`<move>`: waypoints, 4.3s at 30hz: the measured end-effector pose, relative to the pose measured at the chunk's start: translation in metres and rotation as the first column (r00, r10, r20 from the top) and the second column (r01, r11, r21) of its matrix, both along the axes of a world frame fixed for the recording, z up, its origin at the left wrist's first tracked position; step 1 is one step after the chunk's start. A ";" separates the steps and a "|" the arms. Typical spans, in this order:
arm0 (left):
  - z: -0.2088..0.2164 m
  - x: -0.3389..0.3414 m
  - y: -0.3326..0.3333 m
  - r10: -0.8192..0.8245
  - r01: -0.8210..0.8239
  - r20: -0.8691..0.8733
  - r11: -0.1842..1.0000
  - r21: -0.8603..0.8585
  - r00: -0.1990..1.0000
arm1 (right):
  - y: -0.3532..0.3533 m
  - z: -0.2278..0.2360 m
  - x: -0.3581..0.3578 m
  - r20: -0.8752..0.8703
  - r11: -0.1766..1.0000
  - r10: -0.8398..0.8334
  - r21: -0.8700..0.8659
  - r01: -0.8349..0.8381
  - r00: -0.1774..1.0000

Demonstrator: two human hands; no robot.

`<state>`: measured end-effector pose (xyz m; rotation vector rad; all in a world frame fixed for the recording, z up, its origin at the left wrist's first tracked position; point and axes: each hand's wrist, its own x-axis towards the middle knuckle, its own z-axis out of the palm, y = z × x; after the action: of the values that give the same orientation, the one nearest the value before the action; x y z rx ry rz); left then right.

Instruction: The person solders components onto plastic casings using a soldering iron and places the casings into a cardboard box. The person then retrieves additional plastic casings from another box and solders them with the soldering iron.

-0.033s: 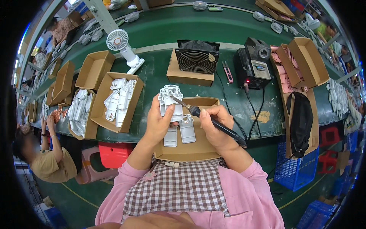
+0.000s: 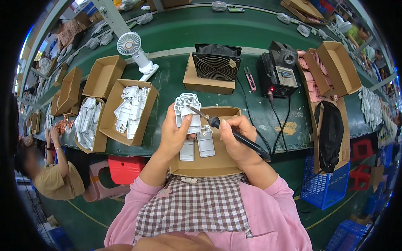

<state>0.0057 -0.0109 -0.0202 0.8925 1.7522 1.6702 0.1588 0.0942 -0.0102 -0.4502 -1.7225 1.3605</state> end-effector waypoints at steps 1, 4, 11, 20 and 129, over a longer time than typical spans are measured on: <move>0.001 0.000 -0.001 -0.011 0.011 0.027 1.000 -0.004 1.000 | 0.000 0.000 0.001 0.002 1.000 -0.002 -0.010 0.002 1.000; 0.005 0.000 -0.002 -0.029 0.030 0.098 1.000 -0.005 0.995 | -0.001 -0.001 0.003 -0.014 1.000 -0.020 -0.013 0.020 1.000; 0.002 -0.007 0.001 -0.193 0.145 0.390 0.978 0.149 0.900 | 0.000 -0.007 0.007 -0.192 0.997 -0.030 -0.074 0.016 0.981; -0.006 -0.008 0.001 -0.192 0.150 0.377 0.979 0.138 0.906 | -0.004 0.000 0.006 -0.092 0.998 -0.018 -0.055 0.013 0.996; 0.005 -0.005 -0.002 -0.074 0.078 0.269 0.997 -0.007 0.960 | -0.003 -0.001 0.003 0.079 0.998 -0.037 -0.039 0.040 0.996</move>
<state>0.0006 -0.0124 -0.0156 0.6802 1.5282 1.6387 0.1619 0.0912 -0.0115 -0.5626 -1.7431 1.3683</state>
